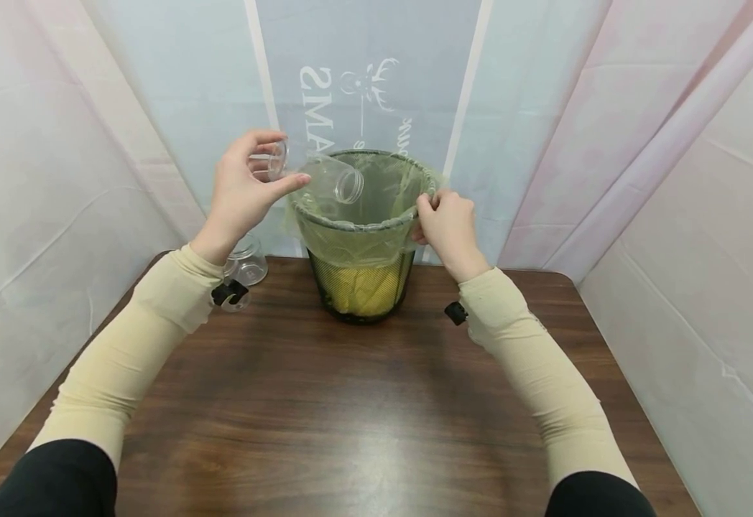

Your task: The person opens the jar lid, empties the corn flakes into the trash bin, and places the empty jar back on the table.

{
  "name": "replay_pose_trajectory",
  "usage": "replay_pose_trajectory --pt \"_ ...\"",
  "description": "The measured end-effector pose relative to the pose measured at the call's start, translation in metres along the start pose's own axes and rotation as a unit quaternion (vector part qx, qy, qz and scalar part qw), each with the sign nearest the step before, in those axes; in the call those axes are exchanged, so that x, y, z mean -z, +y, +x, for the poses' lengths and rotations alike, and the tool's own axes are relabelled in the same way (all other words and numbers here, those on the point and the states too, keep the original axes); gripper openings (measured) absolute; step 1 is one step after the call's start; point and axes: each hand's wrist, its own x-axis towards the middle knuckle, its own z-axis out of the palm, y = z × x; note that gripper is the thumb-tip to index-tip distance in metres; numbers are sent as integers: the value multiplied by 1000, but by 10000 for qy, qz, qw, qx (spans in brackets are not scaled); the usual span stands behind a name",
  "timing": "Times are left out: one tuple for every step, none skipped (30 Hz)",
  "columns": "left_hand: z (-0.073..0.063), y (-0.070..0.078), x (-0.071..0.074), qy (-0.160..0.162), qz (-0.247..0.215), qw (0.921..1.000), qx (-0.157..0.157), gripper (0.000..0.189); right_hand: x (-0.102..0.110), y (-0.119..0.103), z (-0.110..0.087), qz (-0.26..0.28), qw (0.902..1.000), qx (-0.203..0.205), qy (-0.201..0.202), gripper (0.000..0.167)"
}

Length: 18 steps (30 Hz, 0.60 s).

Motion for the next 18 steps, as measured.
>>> replay_pose_trajectory --pt "0 0 1 -2 -61 10000 28 65 1 0 0 -47 10000 -1 -1 42" --pt "0 0 1 -5 -126 9999 52 64 1 -1 0 -101 9999 -4 3 44" --pt "0 0 2 -7 -181 9998 68 64 2 -1 -1 -146 9999 -7 0 48" --pt "-1 0 2 -9 -223 9997 92 64 2 -1 -1 -169 9999 1 -7 51" --pt "-2 -1 2 1 -254 9996 97 64 3 -1 -2 -184 9998 -6 -17 55" --pt "-2 -1 2 8 -279 9996 100 65 3 -1 -2 -189 9998 -25 -25 58" --pt "-3 -1 3 10 -294 9995 98 66 4 -1 -2 -206 9998 -27 -25 60" --pt "-4 -1 3 17 -311 9995 83 67 4 -1 -3 -229 9997 -41 -34 62" --pt "-5 -1 3 26 -359 9993 68 68 4 -1 -3 -252 9997 -43 -42 64" --pt "-6 -1 3 35 -408 9991 61 69 5 -1 -3 -304 9995 -44 -44 65" --pt "-7 -2 3 53 -473 9989 43 69 5 -1 -4 -367 9993 -47 -39 65" --pt "-7 -2 3 66 -568 9984 37 69 6 -1 -4 -458 9989 -30 -23 65" --pt "-8 -3 2 81 -668 9977 32 70 7 -1 -5 -555 9985 -12 -16 65" --pt "-8 -3 2 105 -752 9971 20 70 8 -1 -5 -648 9979 5 4 64" --pt "-9 -4 2 130 -792 9968 12 70 9 -1 -6 -751 9972 4 18 64" --pt "-9 -5 1 156 -814 9966 14 71 10 -2 -6 -847 9964 1 27 64" --pt "-10 -5 1 186 -849 9962 7 71 11 -2 -7 -931 9956 11 37 64" --pt "-10 -6 1 214 -892 9958 6 71 11 -2 -8 -1021 9948 18 41 65"
